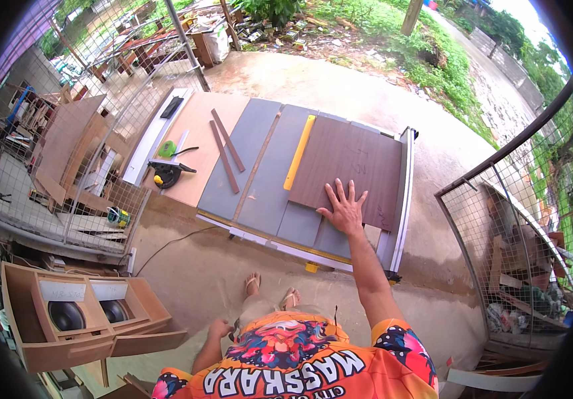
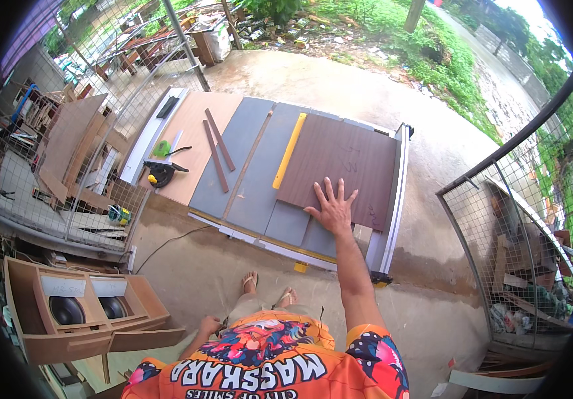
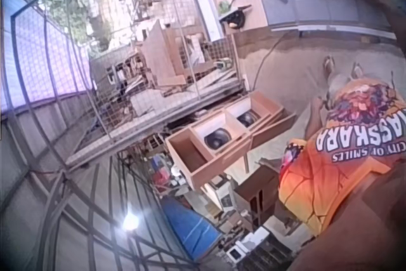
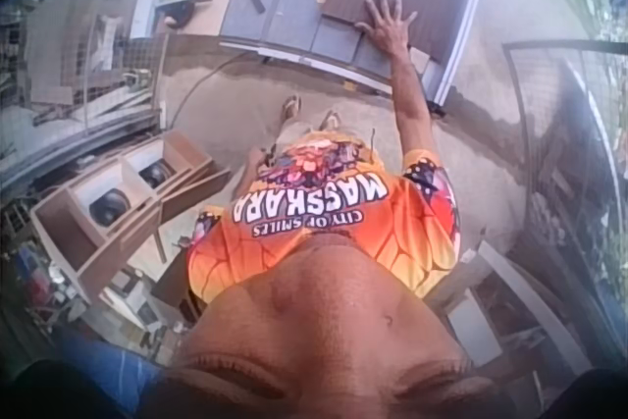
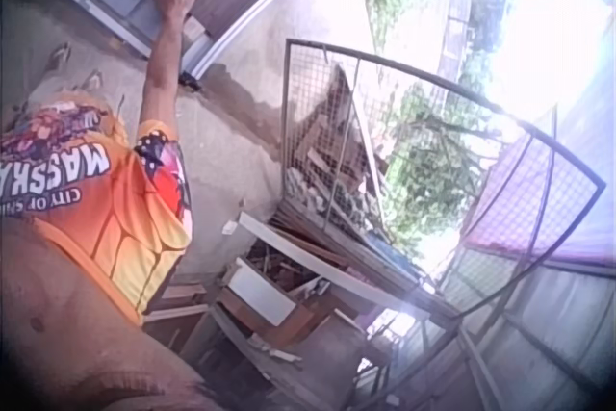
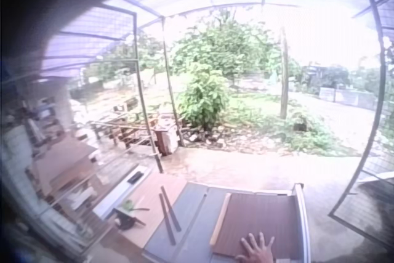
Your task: The person positions a wood panel on a table saw and makes a cut. They then carry the cut panel to a partially assembled cabinet on the floor and slide it into a shelf slot.
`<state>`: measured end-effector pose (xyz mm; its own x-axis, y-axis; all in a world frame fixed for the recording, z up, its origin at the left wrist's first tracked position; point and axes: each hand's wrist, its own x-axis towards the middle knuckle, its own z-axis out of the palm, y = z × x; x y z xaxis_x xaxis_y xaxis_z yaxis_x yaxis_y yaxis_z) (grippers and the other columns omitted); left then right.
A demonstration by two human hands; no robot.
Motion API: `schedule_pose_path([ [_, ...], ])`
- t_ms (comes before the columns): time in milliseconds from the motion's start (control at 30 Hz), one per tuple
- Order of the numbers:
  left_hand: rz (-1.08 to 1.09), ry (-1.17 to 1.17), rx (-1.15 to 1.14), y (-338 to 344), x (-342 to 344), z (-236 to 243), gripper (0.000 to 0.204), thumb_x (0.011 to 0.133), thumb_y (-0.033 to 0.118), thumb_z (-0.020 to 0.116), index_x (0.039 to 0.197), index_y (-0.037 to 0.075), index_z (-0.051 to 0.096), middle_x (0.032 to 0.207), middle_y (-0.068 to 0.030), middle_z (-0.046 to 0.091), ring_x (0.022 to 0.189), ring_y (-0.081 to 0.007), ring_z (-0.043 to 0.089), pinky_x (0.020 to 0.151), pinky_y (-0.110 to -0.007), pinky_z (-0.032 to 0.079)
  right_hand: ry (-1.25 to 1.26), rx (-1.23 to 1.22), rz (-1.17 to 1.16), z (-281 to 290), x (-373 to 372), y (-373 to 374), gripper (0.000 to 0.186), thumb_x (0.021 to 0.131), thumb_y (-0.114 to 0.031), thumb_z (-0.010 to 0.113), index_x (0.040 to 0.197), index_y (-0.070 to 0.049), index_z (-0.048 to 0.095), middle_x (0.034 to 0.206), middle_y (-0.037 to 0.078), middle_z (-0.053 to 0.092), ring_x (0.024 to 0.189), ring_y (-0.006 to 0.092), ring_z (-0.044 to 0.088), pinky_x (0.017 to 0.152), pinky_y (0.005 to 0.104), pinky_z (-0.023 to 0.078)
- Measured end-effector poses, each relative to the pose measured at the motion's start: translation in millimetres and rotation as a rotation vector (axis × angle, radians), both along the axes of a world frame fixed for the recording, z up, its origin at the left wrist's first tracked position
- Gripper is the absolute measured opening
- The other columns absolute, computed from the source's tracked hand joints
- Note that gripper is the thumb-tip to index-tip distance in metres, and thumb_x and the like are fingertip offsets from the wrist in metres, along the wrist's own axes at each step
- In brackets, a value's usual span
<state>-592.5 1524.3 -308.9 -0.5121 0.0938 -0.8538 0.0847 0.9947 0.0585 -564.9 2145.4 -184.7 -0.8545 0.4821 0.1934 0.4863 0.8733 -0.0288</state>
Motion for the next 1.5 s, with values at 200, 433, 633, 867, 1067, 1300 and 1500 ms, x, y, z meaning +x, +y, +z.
schedule_pose_path([
  [200, 0.010, 0.005, 0.001, 2, 2, 7, 0.069, 0.073, 0.043, 0.085, 0.133, 0.011, 0.072, 0.134, -0.0178, 0.069, 0.126, -0.0326, 0.066, 0.107, -0.042, 0.051, -0.018, -0.024, -0.007, 2, -1, 3, 0.085, 0.092, -0.079, 0.050, 0.160, -0.030, 0.041, 0.170, 0.007, 0.031, 0.156, 0.0440, 0.021, 0.112, 0.0853, 0.014],
  [433, 0.027, 0.014, -0.011, 1, 2, 6, 0.069, 0.073, 0.044, 0.086, 0.132, 0.011, 0.072, 0.133, -0.0174, 0.070, 0.125, -0.0320, 0.066, 0.107, -0.043, 0.051, -0.030, -0.022, -0.006, 3, -4, 7, 0.085, 0.092, -0.079, 0.049, 0.161, -0.030, 0.040, 0.170, 0.006, 0.030, 0.157, 0.0440, 0.020, 0.112, 0.0852, 0.014],
  [633, 0.058, 0.035, -0.004, 2, 6, 6, 0.066, 0.073, 0.045, 0.086, 0.128, 0.010, 0.074, 0.128, -0.0177, 0.072, 0.121, -0.0323, 0.068, 0.104, -0.042, 0.052, -0.063, -0.040, -0.012, 3, -7, 12, 0.085, 0.093, -0.078, 0.049, 0.162, -0.031, 0.038, 0.171, 0.005, 0.029, 0.158, 0.0429, 0.018, 0.113, 0.0848, 0.012],
  [867, 0.090, 0.030, 0.111, -7, 0, 1, 0.052, 0.078, 0.041, 0.083, 0.116, 0.005, 0.077, 0.116, -0.0197, 0.076, 0.110, -0.0336, 0.072, 0.093, -0.042, 0.057, -0.044, -0.013, -0.013, 2, -13, 16, 0.086, 0.092, -0.080, 0.048, 0.161, -0.031, 0.039, 0.170, 0.005, 0.031, 0.157, 0.0434, 0.019, 0.113, 0.0858, 0.013],
  [1067, 0.006, 0.096, 0.605, 99, -43, 36, 0.042, 0.090, 0.037, 0.078, 0.112, 0.001, 0.076, 0.096, -0.0139, 0.079, 0.087, -0.0228, 0.076, 0.081, -0.036, 0.059, -0.027, 0.005, 0.000, 2, -15, 18, 0.085, 0.092, -0.079, 0.048, 0.161, -0.031, 0.040, 0.169, 0.006, 0.032, 0.156, 0.0437, 0.021, 0.112, 0.0858, 0.015],
  [1300, -0.449, 0.068, 1.141, 301, -64, 148, 0.040, 0.095, 0.027, 0.073, 0.126, 0.004, 0.068, 0.117, -0.0160, 0.072, 0.101, -0.0294, 0.071, 0.091, -0.041, 0.057, -0.054, 0.017, -0.018, 2, -11, 20, 0.087, 0.092, -0.077, 0.050, 0.163, -0.027, 0.037, 0.171, 0.005, 0.029, 0.157, 0.0432, 0.020, 0.114, 0.0830, 0.015],
  [1500, -0.636, 0.237, 1.326, 415, -56, 151, 0.062, 0.097, 0.018, 0.067, 0.149, -0.006, 0.044, 0.147, -0.0305, 0.051, 0.139, -0.0448, 0.050, 0.116, -0.047, 0.043, -0.067, 0.021, -0.021, 0, -22, 23, 0.096, 0.091, -0.077, 0.050, 0.164, -0.017, 0.033, 0.173, 0.005, 0.026, 0.158, 0.0424, 0.019, 0.116, 0.0809, 0.014],
])
